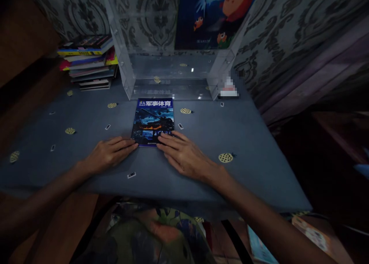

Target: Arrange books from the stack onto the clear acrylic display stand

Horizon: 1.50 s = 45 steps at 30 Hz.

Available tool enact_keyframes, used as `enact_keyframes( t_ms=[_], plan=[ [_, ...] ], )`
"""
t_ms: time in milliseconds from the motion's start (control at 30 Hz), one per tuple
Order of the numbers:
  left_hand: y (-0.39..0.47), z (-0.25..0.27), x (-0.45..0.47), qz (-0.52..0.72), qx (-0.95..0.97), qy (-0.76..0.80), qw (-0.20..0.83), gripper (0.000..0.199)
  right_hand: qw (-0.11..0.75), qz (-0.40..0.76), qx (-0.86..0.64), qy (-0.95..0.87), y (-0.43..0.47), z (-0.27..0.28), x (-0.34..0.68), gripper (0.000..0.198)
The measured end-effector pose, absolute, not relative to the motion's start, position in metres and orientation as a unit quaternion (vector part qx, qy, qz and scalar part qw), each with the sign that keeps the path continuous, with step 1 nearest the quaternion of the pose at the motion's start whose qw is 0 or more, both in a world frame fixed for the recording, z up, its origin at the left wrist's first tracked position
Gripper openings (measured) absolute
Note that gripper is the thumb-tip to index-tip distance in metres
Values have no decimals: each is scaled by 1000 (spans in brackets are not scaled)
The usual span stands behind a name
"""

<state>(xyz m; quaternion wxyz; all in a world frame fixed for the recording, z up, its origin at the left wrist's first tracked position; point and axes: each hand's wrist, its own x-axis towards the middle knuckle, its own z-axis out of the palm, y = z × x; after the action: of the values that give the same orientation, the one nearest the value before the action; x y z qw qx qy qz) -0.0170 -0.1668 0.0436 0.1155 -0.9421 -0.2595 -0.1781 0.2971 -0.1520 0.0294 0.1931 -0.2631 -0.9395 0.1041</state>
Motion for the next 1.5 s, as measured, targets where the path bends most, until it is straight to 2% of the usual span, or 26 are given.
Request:
enact_keyframes(
  t_ms=[100,300,567,967,1233,1500],
  plan=[
    [-172,43,-16,-205,-935,-268,111,24,165,141,-232,-948,-154,37,277,44],
    [-175,45,-14,-226,-930,-278,85,21,124,196,-189,-954,-133,41,236,62],
    [-173,46,-12,-239,-924,-293,57,22,140,214,-174,-951,-74,31,211,55],
    [-173,45,-14,-248,-924,-289,30,25,143,151,-296,-932,-14,26,222,56],
    [-173,41,-15,-244,-923,-297,29,26,139,115,-410,-894,-30,21,263,62],
    [-173,41,-14,-257,-919,-298,3,22,171,78,-471,-862,-61,12,277,63]
  ],
)
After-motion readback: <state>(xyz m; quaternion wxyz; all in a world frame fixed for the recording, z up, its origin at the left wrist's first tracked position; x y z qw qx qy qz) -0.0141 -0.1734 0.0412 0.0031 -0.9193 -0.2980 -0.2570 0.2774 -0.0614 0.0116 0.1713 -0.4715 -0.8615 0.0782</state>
